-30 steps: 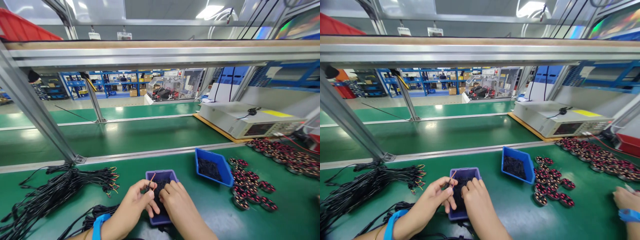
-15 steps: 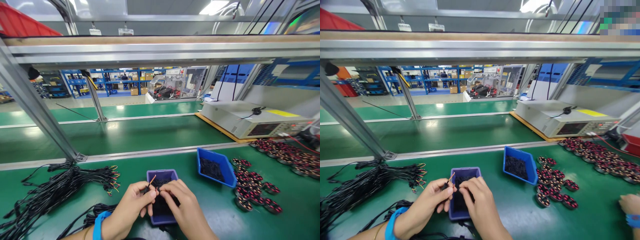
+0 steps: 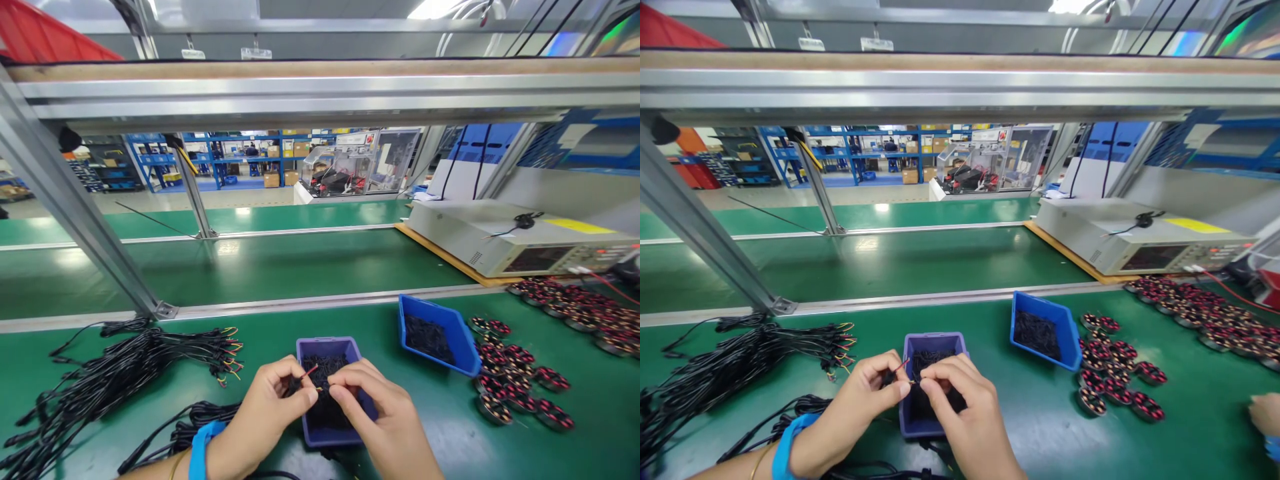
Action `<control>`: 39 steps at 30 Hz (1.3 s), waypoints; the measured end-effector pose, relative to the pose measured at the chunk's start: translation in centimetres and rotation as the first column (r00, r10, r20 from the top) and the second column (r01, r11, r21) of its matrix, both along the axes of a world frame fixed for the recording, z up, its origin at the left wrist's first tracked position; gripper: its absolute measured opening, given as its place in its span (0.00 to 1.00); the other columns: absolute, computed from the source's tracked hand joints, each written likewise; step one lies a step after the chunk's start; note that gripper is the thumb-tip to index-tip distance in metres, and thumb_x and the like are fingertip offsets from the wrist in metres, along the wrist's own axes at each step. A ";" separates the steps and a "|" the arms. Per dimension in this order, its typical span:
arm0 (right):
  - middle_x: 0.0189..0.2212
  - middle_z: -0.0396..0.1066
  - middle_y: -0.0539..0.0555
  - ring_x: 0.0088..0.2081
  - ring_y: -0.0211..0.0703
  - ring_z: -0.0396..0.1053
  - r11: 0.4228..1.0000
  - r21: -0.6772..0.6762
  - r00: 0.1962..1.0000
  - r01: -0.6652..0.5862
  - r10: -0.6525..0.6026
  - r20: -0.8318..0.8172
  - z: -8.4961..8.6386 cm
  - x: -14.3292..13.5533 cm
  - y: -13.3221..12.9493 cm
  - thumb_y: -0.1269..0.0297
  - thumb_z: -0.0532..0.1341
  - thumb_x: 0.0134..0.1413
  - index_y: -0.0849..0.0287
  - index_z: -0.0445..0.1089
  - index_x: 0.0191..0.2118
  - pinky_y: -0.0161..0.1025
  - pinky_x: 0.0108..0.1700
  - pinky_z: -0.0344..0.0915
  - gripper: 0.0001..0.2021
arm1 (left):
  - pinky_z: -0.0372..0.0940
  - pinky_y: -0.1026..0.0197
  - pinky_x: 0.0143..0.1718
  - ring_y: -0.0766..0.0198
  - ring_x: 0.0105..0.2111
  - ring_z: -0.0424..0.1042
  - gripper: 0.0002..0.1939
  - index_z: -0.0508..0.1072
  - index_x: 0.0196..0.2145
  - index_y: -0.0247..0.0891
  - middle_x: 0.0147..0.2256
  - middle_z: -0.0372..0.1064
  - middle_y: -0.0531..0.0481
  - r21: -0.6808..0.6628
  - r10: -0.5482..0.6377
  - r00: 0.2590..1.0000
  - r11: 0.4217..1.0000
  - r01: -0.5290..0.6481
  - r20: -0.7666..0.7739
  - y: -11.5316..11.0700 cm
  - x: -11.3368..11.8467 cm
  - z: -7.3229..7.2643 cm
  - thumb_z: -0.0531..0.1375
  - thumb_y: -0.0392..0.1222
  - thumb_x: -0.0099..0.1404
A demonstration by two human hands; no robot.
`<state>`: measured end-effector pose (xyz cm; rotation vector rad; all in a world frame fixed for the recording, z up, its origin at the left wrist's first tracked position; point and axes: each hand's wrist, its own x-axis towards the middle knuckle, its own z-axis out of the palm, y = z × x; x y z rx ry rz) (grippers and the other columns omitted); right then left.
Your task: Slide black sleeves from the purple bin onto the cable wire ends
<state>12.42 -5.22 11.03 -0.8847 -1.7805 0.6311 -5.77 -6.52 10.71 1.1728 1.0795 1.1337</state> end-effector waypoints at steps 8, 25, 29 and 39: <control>0.27 0.77 0.50 0.28 0.43 0.73 0.998 -0.027 0.999 -0.053 0.053 -0.002 0.0 0.2 0.1 0.66 0.62 0.63 0.54 0.76 0.32 0.37 0.31 0.68 0.08 | 0.57 0.63 0.33 0.64 0.29 0.64 0.07 0.71 0.24 0.39 0.27 0.66 0.54 0.130 0.022 0.987 0.992 -0.001 -0.156 -0.1 -0.2 -0.6 0.64 0.37 0.58; 0.28 0.76 0.50 0.31 0.43 0.71 0.922 -0.381 0.987 -0.074 0.014 -0.159 -0.3 -0.3 0.1 0.56 0.65 0.59 0.54 0.79 0.29 0.35 0.36 0.65 0.11 | 0.55 0.63 0.33 0.63 0.29 0.61 0.11 0.72 0.23 0.36 0.25 0.64 0.55 -0.025 -0.091 0.996 0.996 0.091 -0.008 -0.2 -0.1 0.6 0.66 0.44 0.56; 0.25 0.75 0.49 0.30 0.43 0.70 0.958 -0.278 0.994 -0.069 0.041 -0.104 -0.1 -0.2 0.0 0.58 0.63 0.61 0.53 0.77 0.27 0.35 0.37 0.65 0.12 | 0.54 0.63 0.33 0.64 0.29 0.60 0.10 0.71 0.22 0.36 0.24 0.63 0.55 -0.035 -0.081 0.997 0.996 0.081 -0.001 -0.3 0.0 0.8 0.65 0.44 0.55; 0.26 0.76 0.47 0.29 0.41 0.71 0.993 -0.115 0.998 -0.031 0.024 -0.062 0.0 -0.7 -0.3 0.66 0.62 0.62 0.53 0.75 0.28 0.35 0.36 0.65 0.10 | 0.55 0.63 0.32 0.64 0.29 0.60 0.12 0.72 0.22 0.36 0.24 0.62 0.55 -0.054 -0.087 0.995 0.995 0.089 0.042 -0.2 0.1 0.7 0.67 0.45 0.54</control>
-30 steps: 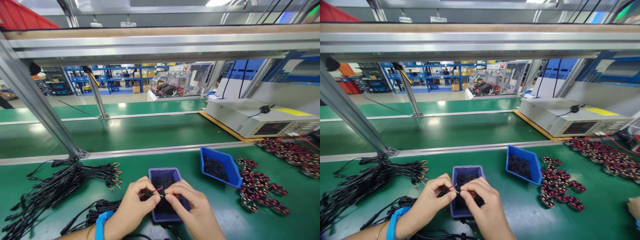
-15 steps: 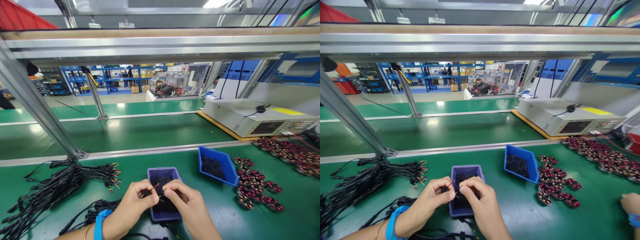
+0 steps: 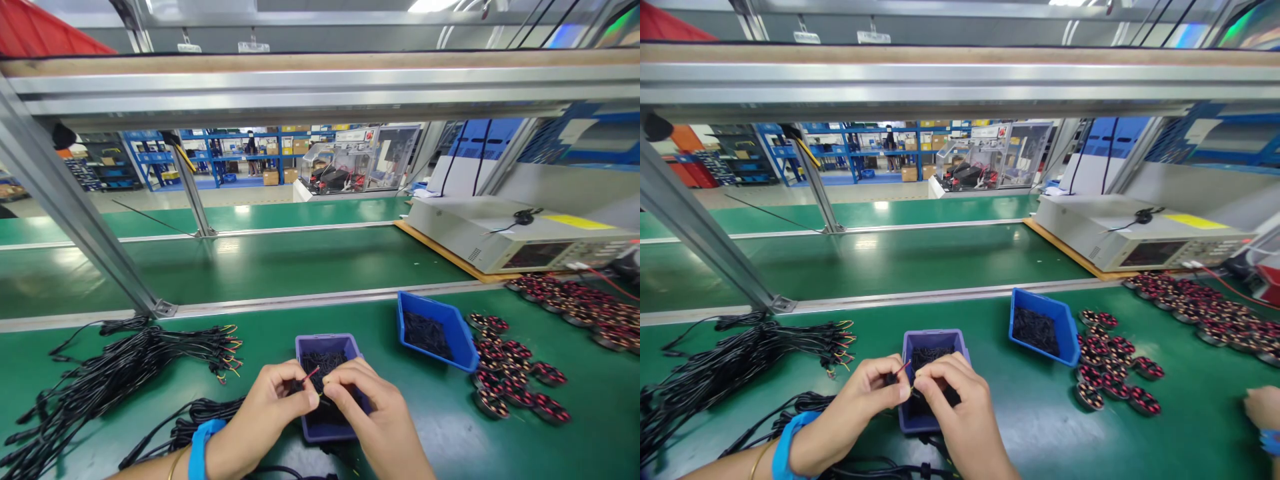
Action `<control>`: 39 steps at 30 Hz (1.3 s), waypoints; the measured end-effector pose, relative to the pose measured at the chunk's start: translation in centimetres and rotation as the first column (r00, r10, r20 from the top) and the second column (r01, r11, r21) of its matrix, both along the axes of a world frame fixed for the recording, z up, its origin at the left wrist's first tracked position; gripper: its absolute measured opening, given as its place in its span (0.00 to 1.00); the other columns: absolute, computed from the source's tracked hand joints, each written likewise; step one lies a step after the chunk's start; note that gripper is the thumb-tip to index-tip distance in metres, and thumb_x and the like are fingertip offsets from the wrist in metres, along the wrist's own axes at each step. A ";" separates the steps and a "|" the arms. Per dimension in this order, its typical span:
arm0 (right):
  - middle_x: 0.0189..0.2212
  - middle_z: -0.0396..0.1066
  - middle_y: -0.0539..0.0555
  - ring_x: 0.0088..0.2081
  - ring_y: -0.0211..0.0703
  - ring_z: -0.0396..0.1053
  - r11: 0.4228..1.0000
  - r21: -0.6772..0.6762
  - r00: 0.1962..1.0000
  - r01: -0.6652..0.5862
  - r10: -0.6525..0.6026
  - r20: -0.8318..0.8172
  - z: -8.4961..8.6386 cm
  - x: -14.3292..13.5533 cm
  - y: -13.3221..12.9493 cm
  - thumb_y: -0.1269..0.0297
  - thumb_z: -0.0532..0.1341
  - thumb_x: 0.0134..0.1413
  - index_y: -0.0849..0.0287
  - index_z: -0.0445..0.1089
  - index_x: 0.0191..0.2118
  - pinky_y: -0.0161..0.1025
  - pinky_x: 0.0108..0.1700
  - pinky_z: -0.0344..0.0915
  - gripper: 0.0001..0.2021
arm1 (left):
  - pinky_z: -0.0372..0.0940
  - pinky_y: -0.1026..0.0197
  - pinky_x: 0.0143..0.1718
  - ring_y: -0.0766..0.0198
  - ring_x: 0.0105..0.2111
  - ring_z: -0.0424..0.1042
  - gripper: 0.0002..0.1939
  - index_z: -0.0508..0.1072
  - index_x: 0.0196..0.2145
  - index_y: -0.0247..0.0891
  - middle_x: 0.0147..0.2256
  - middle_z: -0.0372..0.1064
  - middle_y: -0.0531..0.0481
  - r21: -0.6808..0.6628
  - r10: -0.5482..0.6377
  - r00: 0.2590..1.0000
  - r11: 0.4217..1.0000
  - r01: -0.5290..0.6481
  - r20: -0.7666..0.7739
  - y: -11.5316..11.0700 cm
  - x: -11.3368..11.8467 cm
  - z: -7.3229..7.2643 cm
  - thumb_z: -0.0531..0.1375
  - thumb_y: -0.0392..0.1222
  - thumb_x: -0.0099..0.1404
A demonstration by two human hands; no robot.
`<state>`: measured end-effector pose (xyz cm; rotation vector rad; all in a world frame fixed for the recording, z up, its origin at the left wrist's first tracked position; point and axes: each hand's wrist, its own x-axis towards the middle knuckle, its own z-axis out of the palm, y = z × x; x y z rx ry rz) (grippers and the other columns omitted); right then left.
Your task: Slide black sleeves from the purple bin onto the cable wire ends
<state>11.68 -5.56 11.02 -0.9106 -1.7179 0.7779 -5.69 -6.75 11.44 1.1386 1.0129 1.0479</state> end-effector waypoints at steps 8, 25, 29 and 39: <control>0.26 0.78 0.47 0.30 0.42 0.72 0.997 0.014 0.996 -0.077 0.076 0.039 -0.4 0.4 0.2 0.64 0.62 0.63 0.52 0.77 0.29 0.35 0.35 0.66 0.11 | 0.51 0.63 0.31 0.65 0.27 0.54 0.18 0.72 0.25 0.36 0.24 0.58 0.56 0.004 -0.005 0.999 1.000 0.005 -0.042 0.0 0.0 -0.2 0.68 0.53 0.57; 0.31 0.80 0.50 0.33 0.43 0.75 0.986 0.165 0.999 -0.028 0.030 -0.013 -0.3 0.3 0.1 0.73 0.63 0.62 0.51 0.79 0.37 0.38 0.38 0.73 0.09 | 0.50 0.63 0.29 0.65 0.26 0.49 0.14 0.65 0.22 0.39 0.23 0.52 0.58 -0.024 -0.015 0.998 1.000 0.013 -0.069 -0.1 0.1 0.2 0.63 0.49 0.55; 0.31 0.81 0.51 0.32 0.44 0.76 0.969 0.245 0.999 -0.029 0.024 0.022 -0.1 0.2 0.1 0.74 0.63 0.62 0.52 0.80 0.38 0.39 0.37 0.74 0.10 | 0.51 0.63 0.29 0.65 0.26 0.50 0.16 0.66 0.23 0.39 0.23 0.53 0.58 -0.028 0.003 0.998 1.000 -0.005 -0.064 -0.1 0.0 0.1 0.65 0.51 0.56; 0.38 0.81 0.55 0.38 0.45 0.77 0.927 0.358 0.983 -0.111 0.051 0.174 0.0 0.6 0.0 0.75 0.58 0.66 0.54 0.77 0.49 0.41 0.40 0.76 0.14 | 0.56 0.62 0.34 0.64 0.30 0.57 0.18 0.70 0.27 0.37 0.26 0.61 0.55 0.045 0.003 0.999 0.999 -0.001 -0.037 0.0 -0.1 -1.0 0.66 0.54 0.61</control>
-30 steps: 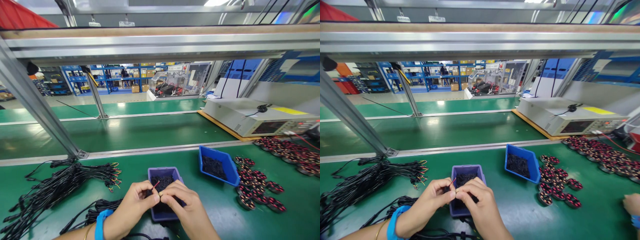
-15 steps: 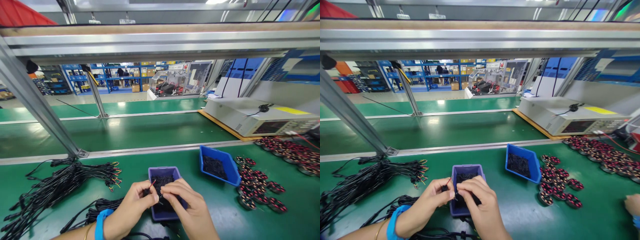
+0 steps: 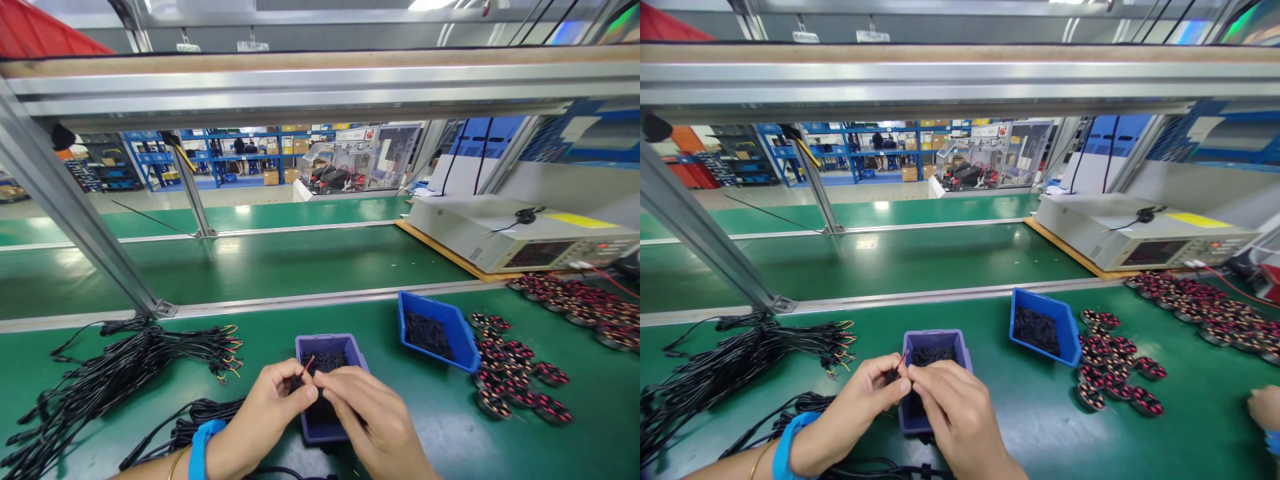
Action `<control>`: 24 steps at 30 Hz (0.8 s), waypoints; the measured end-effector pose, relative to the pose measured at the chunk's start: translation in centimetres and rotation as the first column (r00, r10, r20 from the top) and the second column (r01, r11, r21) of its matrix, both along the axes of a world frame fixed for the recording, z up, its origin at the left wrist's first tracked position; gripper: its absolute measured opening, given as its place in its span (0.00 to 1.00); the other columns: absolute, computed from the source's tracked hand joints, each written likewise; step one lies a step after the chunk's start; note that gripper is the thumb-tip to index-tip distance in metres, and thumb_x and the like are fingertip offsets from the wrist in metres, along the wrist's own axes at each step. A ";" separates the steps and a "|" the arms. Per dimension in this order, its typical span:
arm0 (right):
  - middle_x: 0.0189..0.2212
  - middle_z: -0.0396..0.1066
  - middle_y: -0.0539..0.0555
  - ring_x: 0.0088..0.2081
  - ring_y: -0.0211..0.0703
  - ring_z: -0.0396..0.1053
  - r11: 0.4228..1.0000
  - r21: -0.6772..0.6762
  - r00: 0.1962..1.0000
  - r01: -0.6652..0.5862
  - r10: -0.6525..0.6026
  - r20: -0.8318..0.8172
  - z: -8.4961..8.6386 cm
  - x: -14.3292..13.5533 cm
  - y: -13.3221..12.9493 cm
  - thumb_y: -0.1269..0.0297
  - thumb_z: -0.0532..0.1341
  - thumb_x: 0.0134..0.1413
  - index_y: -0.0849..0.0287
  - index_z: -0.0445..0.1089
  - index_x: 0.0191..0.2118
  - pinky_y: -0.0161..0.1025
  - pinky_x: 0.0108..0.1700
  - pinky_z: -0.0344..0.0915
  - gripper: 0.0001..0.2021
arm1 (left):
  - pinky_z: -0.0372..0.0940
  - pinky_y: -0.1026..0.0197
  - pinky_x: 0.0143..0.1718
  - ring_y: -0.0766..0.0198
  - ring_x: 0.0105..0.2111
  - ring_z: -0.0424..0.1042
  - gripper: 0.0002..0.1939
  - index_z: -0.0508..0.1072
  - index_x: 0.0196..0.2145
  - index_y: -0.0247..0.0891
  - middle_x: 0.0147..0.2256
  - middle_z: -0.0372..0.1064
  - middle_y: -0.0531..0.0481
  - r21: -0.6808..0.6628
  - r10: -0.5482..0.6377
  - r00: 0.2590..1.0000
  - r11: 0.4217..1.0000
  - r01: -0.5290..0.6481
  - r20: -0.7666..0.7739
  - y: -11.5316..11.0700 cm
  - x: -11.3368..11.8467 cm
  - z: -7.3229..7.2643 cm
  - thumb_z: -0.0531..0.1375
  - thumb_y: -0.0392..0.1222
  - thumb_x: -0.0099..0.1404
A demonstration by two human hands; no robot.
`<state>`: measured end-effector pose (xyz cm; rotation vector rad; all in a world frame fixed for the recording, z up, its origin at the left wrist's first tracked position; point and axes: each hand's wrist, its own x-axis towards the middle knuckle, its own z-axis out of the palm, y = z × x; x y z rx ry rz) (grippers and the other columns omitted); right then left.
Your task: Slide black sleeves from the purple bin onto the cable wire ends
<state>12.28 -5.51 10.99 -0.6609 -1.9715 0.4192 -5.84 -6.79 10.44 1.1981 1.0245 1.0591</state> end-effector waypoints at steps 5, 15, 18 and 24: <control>0.34 0.78 0.54 0.36 0.44 0.75 0.988 -0.152 0.999 0.026 -0.022 0.031 -0.4 -0.2 0.3 0.72 0.59 0.64 0.55 0.78 0.43 0.38 0.39 0.72 0.11 | 0.59 0.62 0.36 0.62 0.34 0.62 0.10 0.72 0.29 0.37 0.31 0.63 0.52 0.043 -0.008 1.000 0.999 0.009 -0.022 -0.1 -0.1 -0.1 0.63 0.46 0.62; 0.33 0.78 0.52 0.32 0.43 0.75 0.881 -0.471 0.998 -0.053 0.059 -0.001 -0.4 0.1 0.6 0.71 0.61 0.57 0.56 0.78 0.39 0.35 0.35 0.70 0.09 | 0.62 0.63 0.38 0.64 0.33 0.67 0.14 0.66 0.32 0.40 0.31 0.66 0.55 0.003 0.053 0.995 0.999 -0.054 0.081 0.0 0.2 -1.4 0.70 0.40 0.55; 0.32 0.78 0.52 0.33 0.44 0.76 0.916 -0.400 0.999 -0.038 0.048 0.017 -0.2 0.2 0.8 0.71 0.61 0.58 0.55 0.77 0.38 0.36 0.37 0.71 0.07 | 0.61 0.64 0.36 0.65 0.32 0.66 0.16 0.66 0.31 0.40 0.30 0.65 0.55 -0.010 0.041 0.996 0.999 -0.040 0.084 0.1 0.0 -1.5 0.71 0.40 0.54; 0.28 0.76 0.50 0.29 0.41 0.74 0.890 -0.444 0.987 -0.102 0.146 0.066 1.1 1.2 0.5 0.69 0.61 0.60 0.56 0.74 0.30 0.34 0.34 0.68 0.08 | 0.62 0.63 0.38 0.63 0.35 0.66 0.15 0.67 0.32 0.39 0.32 0.66 0.53 0.016 -0.037 0.998 0.999 0.036 0.056 -0.5 -0.2 -0.4 0.69 0.48 0.60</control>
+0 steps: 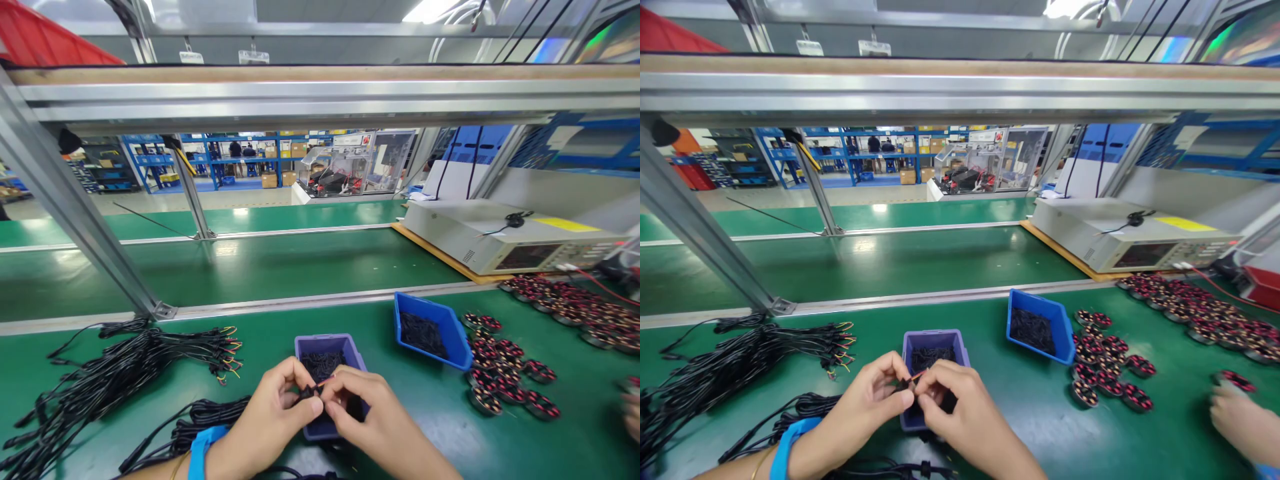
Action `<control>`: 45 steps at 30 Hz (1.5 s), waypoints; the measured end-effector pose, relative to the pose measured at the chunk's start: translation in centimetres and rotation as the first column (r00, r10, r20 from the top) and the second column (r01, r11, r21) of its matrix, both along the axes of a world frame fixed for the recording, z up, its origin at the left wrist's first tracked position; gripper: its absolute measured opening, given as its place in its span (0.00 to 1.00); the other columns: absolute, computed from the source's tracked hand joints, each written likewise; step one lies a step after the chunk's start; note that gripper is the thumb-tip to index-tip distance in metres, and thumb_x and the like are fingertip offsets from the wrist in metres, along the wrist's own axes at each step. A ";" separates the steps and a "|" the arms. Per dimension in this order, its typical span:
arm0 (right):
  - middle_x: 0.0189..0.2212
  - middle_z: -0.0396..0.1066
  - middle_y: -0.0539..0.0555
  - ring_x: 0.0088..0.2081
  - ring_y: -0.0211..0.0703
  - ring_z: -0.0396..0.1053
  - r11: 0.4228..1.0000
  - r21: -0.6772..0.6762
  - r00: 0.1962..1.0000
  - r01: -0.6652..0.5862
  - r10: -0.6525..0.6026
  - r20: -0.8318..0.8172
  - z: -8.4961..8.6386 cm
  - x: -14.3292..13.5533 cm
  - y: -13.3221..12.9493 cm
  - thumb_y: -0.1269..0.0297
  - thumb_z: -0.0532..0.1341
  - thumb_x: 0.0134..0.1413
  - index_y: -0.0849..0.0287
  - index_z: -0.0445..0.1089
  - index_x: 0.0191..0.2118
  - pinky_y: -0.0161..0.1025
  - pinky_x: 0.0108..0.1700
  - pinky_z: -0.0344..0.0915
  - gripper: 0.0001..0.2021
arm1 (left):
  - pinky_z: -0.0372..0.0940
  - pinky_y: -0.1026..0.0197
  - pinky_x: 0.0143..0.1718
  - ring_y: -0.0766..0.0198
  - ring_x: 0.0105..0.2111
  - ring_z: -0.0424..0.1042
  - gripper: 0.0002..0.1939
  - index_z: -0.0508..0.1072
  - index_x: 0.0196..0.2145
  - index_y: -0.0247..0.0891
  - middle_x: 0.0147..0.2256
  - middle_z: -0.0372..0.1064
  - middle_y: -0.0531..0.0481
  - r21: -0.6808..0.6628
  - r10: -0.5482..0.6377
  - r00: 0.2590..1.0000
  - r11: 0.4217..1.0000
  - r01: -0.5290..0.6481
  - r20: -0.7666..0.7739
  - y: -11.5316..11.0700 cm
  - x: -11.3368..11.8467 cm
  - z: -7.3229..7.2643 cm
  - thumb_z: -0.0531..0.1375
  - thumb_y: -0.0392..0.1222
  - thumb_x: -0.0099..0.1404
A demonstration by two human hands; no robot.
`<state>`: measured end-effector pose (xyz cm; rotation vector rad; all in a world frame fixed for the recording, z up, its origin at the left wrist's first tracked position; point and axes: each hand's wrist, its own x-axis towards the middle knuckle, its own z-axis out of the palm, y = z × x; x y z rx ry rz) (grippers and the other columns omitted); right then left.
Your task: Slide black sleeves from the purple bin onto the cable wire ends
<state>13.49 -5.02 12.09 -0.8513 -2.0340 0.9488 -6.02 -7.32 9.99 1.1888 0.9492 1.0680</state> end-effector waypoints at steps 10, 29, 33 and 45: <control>0.30 0.77 0.50 0.34 0.48 0.71 0.872 0.488 0.796 0.038 -0.322 0.513 -3.3 -1.4 1.1 0.73 0.73 0.49 0.54 0.76 0.32 0.43 0.37 0.61 0.08 | 0.54 0.67 0.23 0.70 0.22 0.59 0.23 0.68 0.35 0.39 0.26 0.61 0.57 -0.086 0.033 0.989 0.996 -0.021 0.143 0.4 0.6 0.5 0.67 0.61 0.61; 0.24 0.71 0.49 0.29 0.44 0.66 0.820 0.573 0.739 0.006 -0.389 0.549 -4.1 -2.7 1.5 0.77 0.70 0.53 0.56 0.70 0.24 0.41 0.31 0.54 0.13 | 0.56 0.67 0.22 0.70 0.20 0.60 0.24 0.71 0.28 0.36 0.23 0.66 0.55 -0.081 0.047 0.999 0.996 -0.045 0.023 0.9 0.4 0.3 0.69 0.60 0.57; 0.31 0.72 0.52 0.33 0.44 0.67 0.849 0.525 0.853 0.059 -0.316 0.415 -3.1 -1.9 0.6 0.79 0.61 0.62 0.57 0.70 0.30 0.39 0.35 0.60 0.12 | 0.56 0.67 0.23 0.70 0.21 0.60 0.21 0.72 0.29 0.35 0.24 0.65 0.55 -0.044 0.037 0.999 0.998 -0.039 -0.026 0.9 0.3 0.1 0.68 0.57 0.60; 0.33 0.69 0.53 0.35 0.46 0.66 0.849 0.480 0.965 0.219 -0.260 0.021 -2.2 -0.8 0.5 0.71 0.49 0.73 0.55 0.64 0.40 0.40 0.37 0.65 0.10 | 0.53 0.65 0.26 0.68 0.24 0.56 0.16 0.71 0.28 0.36 0.24 0.61 0.57 0.011 0.077 0.992 0.997 -0.076 -0.104 0.9 0.2 0.0 0.67 0.51 0.60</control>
